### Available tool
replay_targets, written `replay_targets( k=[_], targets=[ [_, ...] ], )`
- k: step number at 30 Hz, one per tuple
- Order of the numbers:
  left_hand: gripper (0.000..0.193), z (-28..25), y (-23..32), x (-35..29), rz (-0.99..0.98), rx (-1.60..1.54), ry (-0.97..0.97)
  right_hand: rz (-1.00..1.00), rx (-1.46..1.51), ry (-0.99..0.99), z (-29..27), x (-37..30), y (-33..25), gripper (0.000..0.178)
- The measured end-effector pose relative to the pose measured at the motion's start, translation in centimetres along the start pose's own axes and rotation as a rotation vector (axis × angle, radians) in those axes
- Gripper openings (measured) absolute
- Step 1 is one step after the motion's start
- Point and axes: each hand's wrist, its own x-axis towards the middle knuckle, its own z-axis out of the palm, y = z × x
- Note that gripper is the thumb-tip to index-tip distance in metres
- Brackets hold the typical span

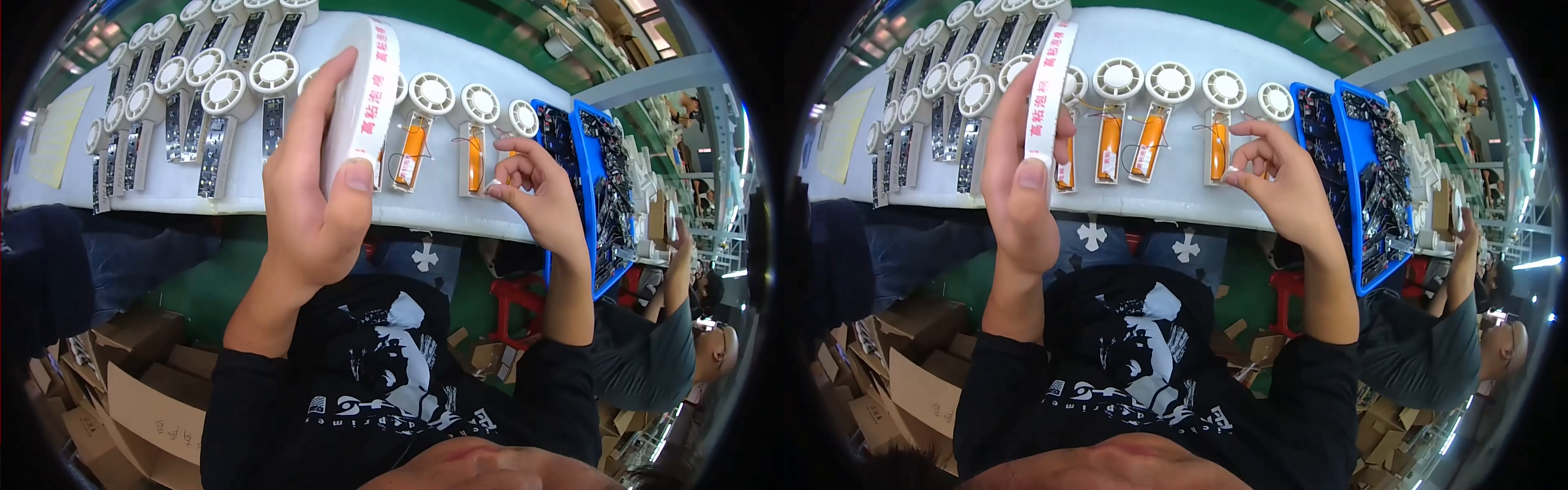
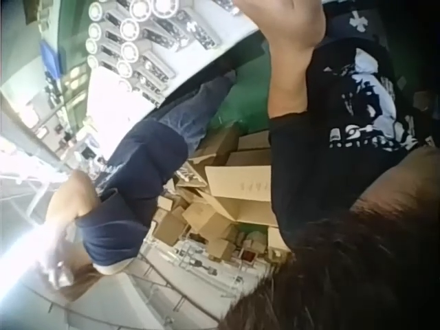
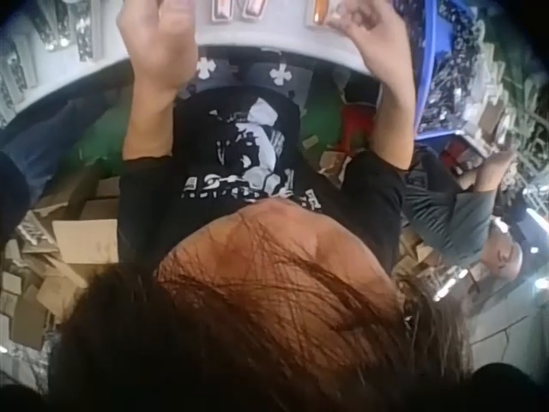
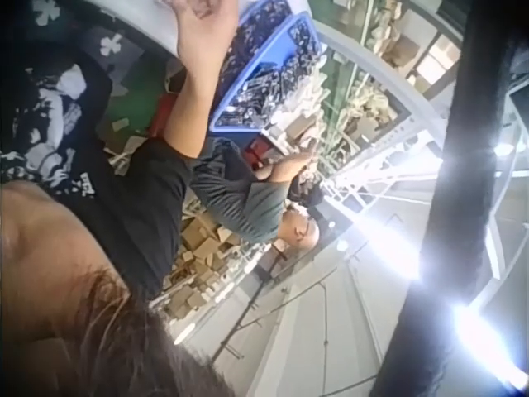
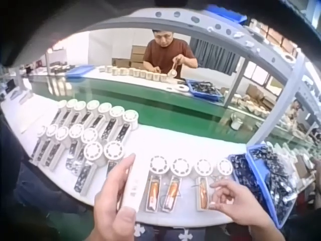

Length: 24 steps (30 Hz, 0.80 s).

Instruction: Assembling electronic components by attaching labels and parts to a frame on a factory assembly line.

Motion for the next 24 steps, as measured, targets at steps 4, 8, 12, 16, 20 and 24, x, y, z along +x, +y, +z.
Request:
replay_targets(
  k=[4,8,12,16,20,24],
  targets=[
    [0.076,0.3,-0.2,-0.2,0.015,0.008,-0.008,0.035,-0.09,-0.007,-0.3,-0.3,0.5,0.049],
    [0.076,0.6,-0.2,0.1,0.039,0.017,-0.022,0.07,-0.123,-0.002,0.2,0.8,1.8,0.043],
    [0.076,0.7,-0.1,-0.1,0.036,0.03,-0.005,-0.012,-0.2,0.077,1.2,1.4,3.2,0.032],
    [0.076,0.8,-0.3,-0.1,0.044,0.049,-0.002,-0.343,-0.612,0.206,1.6,1.0,3.5,0.022],
    [0.076,0.9,-0.1,-0.1,0.028,0.063,-0.038,-0.549,-0.864,0.427,1.3,1.1,3.7,0.018],
    [0.076,0.8,0.3,-0.2,0.024,0.059,-0.111,-0.426,-0.766,0.239,1.2,0.0,4.6,0.019]
  ],
)
